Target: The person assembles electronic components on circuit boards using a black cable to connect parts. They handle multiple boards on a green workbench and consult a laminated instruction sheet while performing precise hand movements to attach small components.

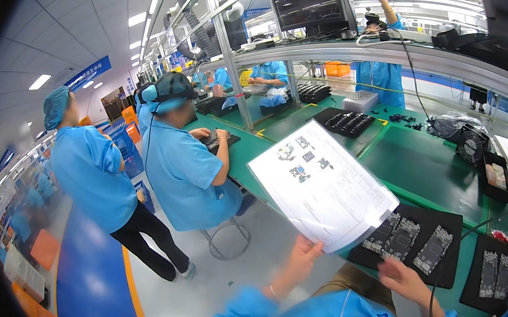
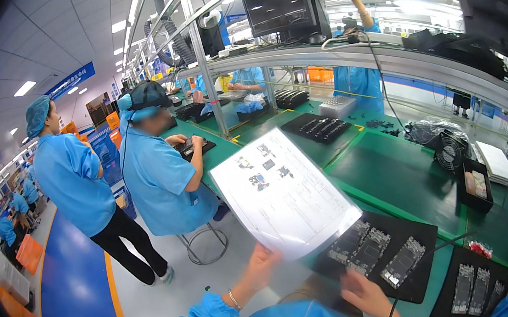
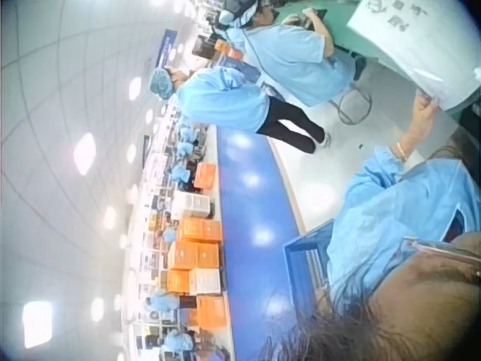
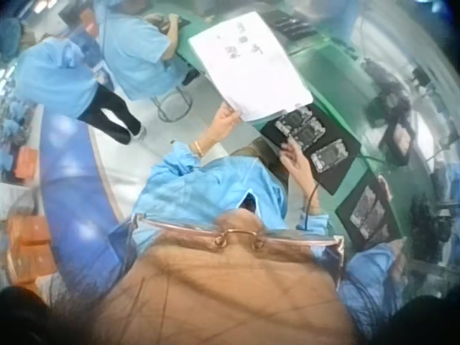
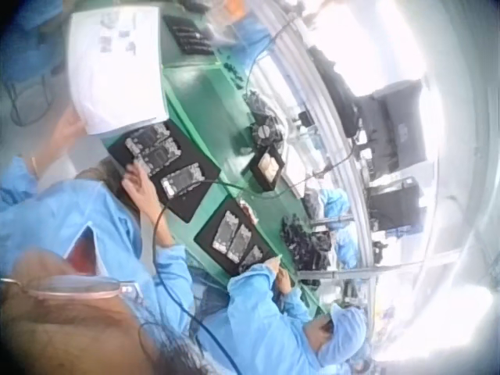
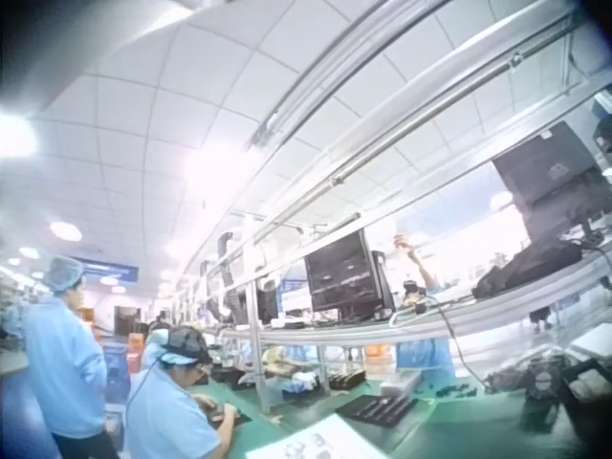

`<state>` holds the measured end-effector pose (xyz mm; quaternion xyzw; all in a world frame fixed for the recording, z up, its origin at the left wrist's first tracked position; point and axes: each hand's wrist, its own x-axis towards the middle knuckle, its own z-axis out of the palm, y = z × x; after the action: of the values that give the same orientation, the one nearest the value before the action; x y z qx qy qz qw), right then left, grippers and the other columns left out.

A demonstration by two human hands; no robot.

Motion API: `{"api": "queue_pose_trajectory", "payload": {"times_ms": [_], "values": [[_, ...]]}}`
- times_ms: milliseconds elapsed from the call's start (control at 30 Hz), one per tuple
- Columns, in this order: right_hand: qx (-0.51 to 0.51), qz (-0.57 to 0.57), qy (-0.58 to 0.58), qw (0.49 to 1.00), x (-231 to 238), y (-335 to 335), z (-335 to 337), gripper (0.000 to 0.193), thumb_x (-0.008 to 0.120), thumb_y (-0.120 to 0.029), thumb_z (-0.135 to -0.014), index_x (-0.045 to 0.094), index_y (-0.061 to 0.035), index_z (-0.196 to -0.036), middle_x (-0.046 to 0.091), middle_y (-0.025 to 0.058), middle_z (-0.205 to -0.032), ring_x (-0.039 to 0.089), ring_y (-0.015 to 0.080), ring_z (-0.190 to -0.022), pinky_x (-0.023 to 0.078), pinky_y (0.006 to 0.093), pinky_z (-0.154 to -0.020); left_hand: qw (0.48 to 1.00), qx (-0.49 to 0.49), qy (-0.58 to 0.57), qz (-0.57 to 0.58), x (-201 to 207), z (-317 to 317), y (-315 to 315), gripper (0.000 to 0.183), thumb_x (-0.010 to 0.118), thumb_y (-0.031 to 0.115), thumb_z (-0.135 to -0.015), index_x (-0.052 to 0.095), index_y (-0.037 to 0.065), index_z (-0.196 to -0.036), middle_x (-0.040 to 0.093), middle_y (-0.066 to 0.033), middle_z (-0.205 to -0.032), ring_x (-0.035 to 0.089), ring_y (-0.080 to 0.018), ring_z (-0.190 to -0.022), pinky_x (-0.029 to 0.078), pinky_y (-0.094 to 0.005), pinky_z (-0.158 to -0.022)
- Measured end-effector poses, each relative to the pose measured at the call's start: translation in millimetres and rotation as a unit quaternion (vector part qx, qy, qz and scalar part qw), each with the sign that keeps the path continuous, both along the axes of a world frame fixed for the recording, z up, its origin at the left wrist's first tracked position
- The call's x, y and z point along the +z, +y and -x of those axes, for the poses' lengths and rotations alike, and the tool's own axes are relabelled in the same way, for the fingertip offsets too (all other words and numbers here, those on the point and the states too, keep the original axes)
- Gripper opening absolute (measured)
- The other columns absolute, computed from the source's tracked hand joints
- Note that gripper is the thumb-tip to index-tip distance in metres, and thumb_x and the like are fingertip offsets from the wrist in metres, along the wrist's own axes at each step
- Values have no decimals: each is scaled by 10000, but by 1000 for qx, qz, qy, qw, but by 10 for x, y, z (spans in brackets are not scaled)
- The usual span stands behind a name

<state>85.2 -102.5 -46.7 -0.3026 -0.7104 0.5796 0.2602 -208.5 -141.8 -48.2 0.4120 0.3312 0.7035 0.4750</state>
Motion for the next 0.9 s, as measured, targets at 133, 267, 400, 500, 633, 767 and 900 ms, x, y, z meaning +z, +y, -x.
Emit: {"api": "queue_pose_trajectory", "payload": {"times_ms": [133, 267, 400, 500, 633, 767, 900], "values": [[-2, 36, 318, 947, 223, 112, 842, 687, 657, -110, -809, 271, 22, -1361, 419, 129, -1327, 418, 220, -1211, 373, 353, -979, 999, 0, 38, -7, -175, -271, -197, 557, 580, 85, -873, 278, 38, -1338, 524, -102, -1205, 545, -170, -997, 447, -304, -818], [-68, 99, 367, 922, 462, 40, 899, 382, 570, -73, -874, 452, 18, -1225, 550, 109, -1199, 530, 195, -1091, 421, 328, -926, 988, 52, 145, 30, -45, -53, -345, 514, 578, 83, -876, 318, 20, -1315, 539, -128, -1171, 569, -184, -959, 462, -319, -807], [-81, 85, 342, 932, 553, 178, 630, 338, 581, -85, -871, 506, 18, -1184, 584, 99, -1143, 565, 176, -1022, 442, 319, -892, 989, 113, -38, -87, 597, 452, -559, 457, 555, 66, -882, 364, 18, -1293, 552, -134, -1144, 574, -199, -998, 499, -342, -799], [-74, 71, 336, 936, 649, 260, 544, 347, 588, -93, -869, 503, 19, -1187, 585, 100, -1140, 568, 174, -1015, 449, 319, -880, 993, 74, -50, -83, 906, 754, -619, 429, 516, 22, -887, 377, 18, -1292, 546, -119, -1170, 611, -192, -953, 558, -326, -715], [-91, 57, 328, 939, 738, 319, 490, 355, 597, -96, -866, 503, 19, -1188, 587, 96, -1135, 573, 173, -1003, 456, 317, -858, 994, 65, 39, -77, 988, 862, -570, 443, 520, 26, -883, 359, 30, -1296, 518, -103, -1196, 588, -178, -985, 545, -308, -752], [-123, 33, 324, 938, 832, 396, 455, 348, 598, -102, -867, 506, 17, -1181, 591, 87, -1124, 574, 164, -992, 458, 306, -838, 994, 48, 82, -57, 1030, 896, -444, 477, 538, 32, -871, 347, 50, -1307, 456, -81, -1272, 543, -176, -1053, 517, -310, -776], [-135, 34, 333, 933, 937, 491, 414, 344, 591, -112, -875, 500, 14, -1182, 598, 77, -1110, 577, 150, -977, 460, 290, -823, 994, 24, 78, -79, 1053, 880, -286, 488, 542, 14, -860, 341, 61, -1302, 456, -82, -1264, 543, -175, -1050, 516, -311, -778]]}}
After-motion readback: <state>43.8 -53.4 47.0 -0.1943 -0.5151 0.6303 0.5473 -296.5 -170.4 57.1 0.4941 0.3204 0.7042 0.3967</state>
